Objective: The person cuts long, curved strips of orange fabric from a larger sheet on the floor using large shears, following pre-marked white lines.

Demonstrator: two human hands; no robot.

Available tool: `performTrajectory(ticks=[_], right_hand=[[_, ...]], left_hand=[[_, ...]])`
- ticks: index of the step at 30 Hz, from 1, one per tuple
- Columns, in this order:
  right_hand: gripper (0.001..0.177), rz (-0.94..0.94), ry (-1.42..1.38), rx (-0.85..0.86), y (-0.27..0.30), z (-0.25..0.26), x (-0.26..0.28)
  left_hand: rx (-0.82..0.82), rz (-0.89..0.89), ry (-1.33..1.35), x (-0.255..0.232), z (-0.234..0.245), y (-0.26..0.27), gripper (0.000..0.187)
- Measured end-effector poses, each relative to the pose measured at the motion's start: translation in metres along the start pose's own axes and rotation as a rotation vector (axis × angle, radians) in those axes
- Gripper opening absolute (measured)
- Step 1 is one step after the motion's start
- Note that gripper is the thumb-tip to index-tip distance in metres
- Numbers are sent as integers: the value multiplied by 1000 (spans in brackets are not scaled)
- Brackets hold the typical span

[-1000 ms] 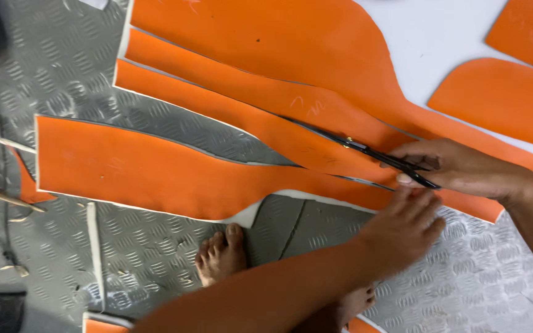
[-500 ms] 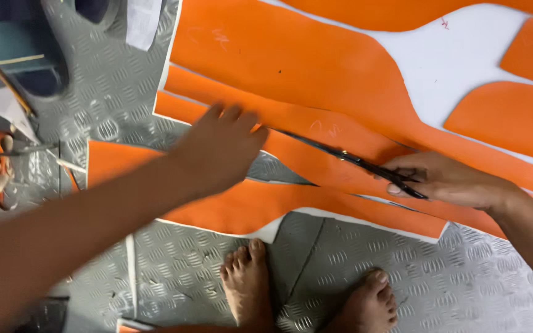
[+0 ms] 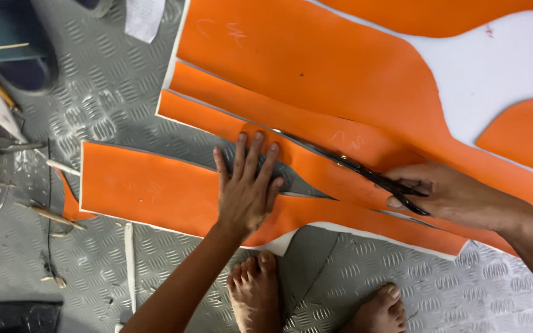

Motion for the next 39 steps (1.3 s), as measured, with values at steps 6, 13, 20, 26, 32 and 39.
performTrajectory(ticks=[6, 13, 20, 26, 32, 39], right_hand=[[36, 31, -6, 4, -3, 5, 23], [35, 118, -3, -39, -15, 6, 53], [34, 88, -3, -44, -16, 8, 76], [37, 41, 48, -53, -17, 11, 100], [37, 319, -66, -59, -24, 10, 114], [34, 89, 31, -39, -30, 16, 139]], left_hand=[[12, 9, 18, 0, -1, -2, 60], [-19, -6, 30, 1, 0, -1, 62], [-31, -8, 64, 1, 2, 0, 64], [-50, -15, 70, 1, 5, -1, 64], [-48, -6, 79, 1, 4, 2, 65], [-72, -16, 99, -1, 9, -1, 65]])
Point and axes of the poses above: each hand's wrist, its own y-axis away from the middle knuckle, its own z-axis out of the back of the hand, x = y × z, the point moved 4 cm from there along -y, towards the middle knuckle, and after that the axes turned 15 degrees about y, right-handed, at the moved point
